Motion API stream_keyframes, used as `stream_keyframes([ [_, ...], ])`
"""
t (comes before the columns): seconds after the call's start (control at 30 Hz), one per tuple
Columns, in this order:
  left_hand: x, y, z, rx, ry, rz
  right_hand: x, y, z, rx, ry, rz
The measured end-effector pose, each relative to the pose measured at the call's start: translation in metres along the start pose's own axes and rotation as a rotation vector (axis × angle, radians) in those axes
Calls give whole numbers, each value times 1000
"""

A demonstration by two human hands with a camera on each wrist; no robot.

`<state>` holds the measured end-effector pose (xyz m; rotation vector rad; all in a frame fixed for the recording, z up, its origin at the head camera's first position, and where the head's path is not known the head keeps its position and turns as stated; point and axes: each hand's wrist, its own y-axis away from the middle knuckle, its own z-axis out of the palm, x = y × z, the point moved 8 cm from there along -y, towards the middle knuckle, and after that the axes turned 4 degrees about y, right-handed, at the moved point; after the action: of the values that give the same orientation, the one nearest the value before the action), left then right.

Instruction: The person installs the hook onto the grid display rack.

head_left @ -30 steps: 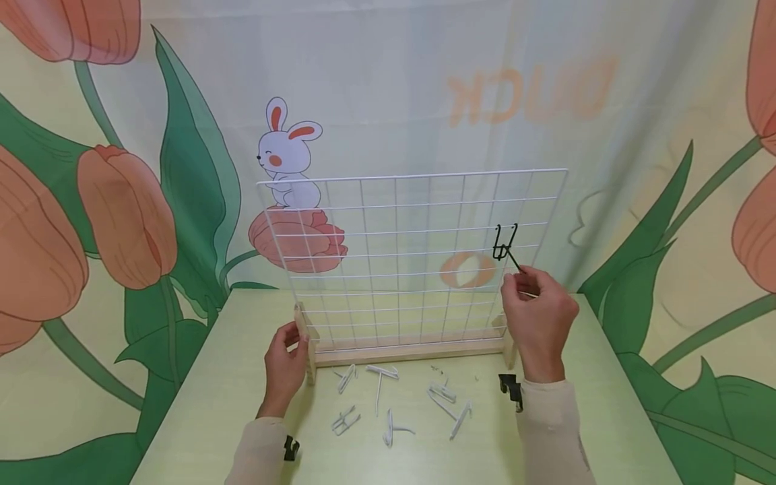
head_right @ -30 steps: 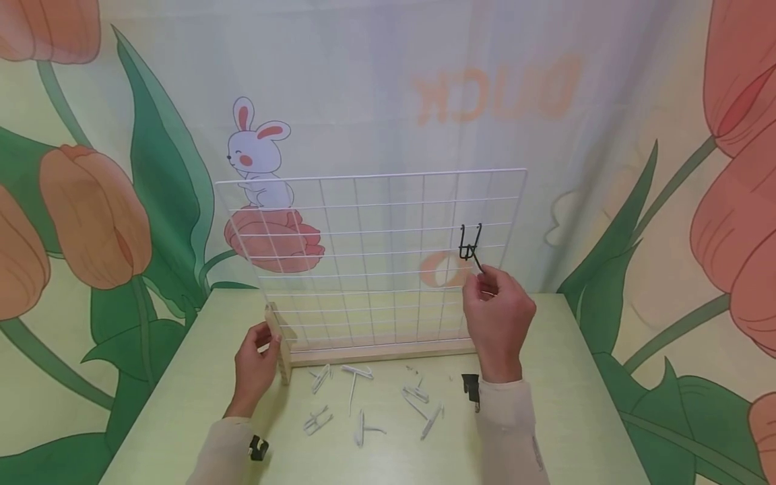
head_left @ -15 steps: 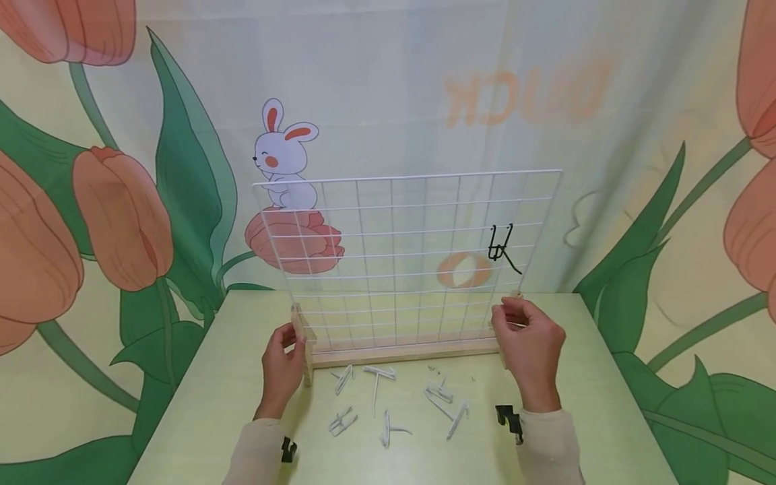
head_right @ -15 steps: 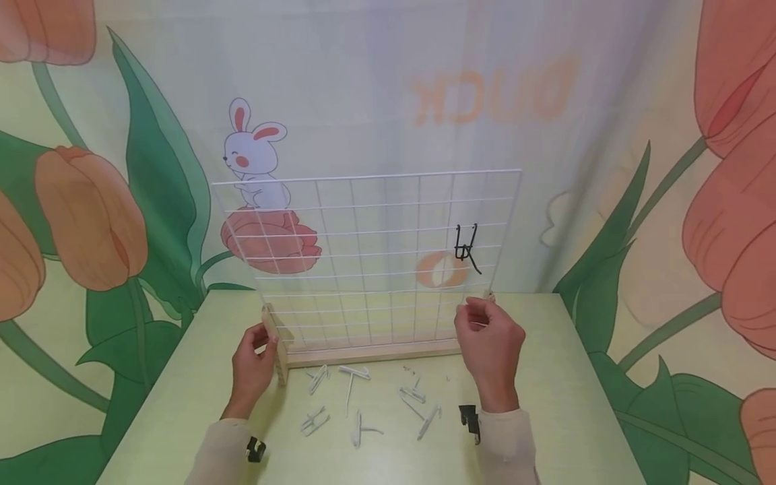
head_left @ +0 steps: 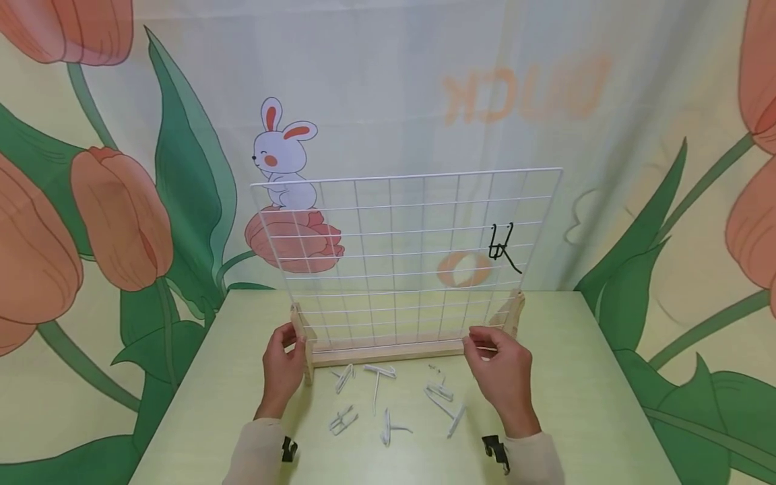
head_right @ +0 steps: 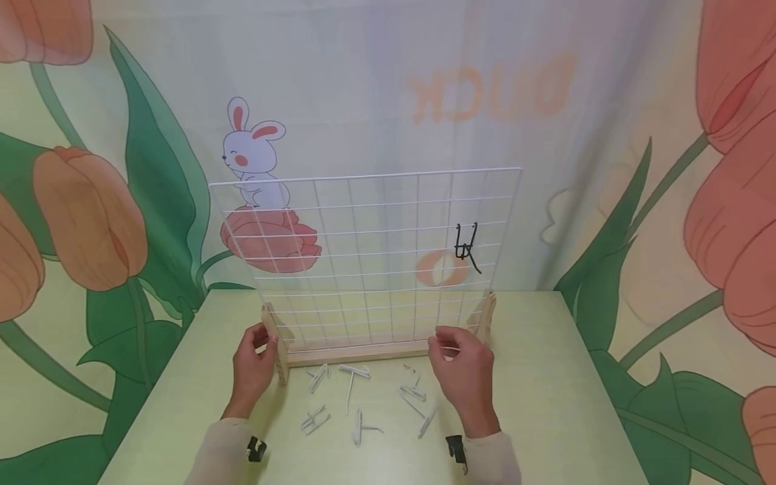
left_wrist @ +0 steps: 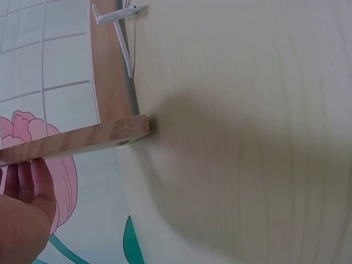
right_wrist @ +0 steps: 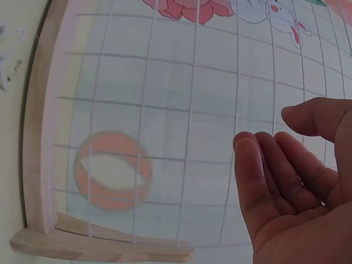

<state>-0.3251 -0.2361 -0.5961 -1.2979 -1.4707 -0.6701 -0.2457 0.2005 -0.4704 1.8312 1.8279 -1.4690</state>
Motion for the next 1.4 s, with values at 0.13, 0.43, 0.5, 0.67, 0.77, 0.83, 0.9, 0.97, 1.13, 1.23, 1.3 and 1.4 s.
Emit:
stream_keyframes([
  [0.13,1,0,1,4,2,4,8,16,21,-104,-61,66],
  [0.43,-2,2,3,6,5,-10,17,57,64,-300,-223,198],
  [0.5,-2,2,4,5,2,-8,18,66,71,-329,-229,215],
  [0.67,-1,4,2,13,1,-4,27,85,92,-408,-255,243],
  [0.77,0,5,1,20,5,-3,31,94,104,-458,-253,236],
  [0.83,0,5,1,22,6,-6,33,99,112,-487,-238,215],
  [0.9,0,5,1,20,7,-6,36,104,119,-513,-220,197],
  [0.97,0,4,1,16,5,-5,38,109,127,-544,-214,179],
  [1.13,0,5,0,24,8,3,39,121,144,-612,-207,114],
  [1.23,0,5,1,21,9,1,39,127,151,-637,-170,72],
  [1.3,-1,4,2,15,9,-1,39,130,154,-648,-119,32],
  [1.4,-2,4,2,15,5,-2,39,136,157,-670,-48,-18],
])
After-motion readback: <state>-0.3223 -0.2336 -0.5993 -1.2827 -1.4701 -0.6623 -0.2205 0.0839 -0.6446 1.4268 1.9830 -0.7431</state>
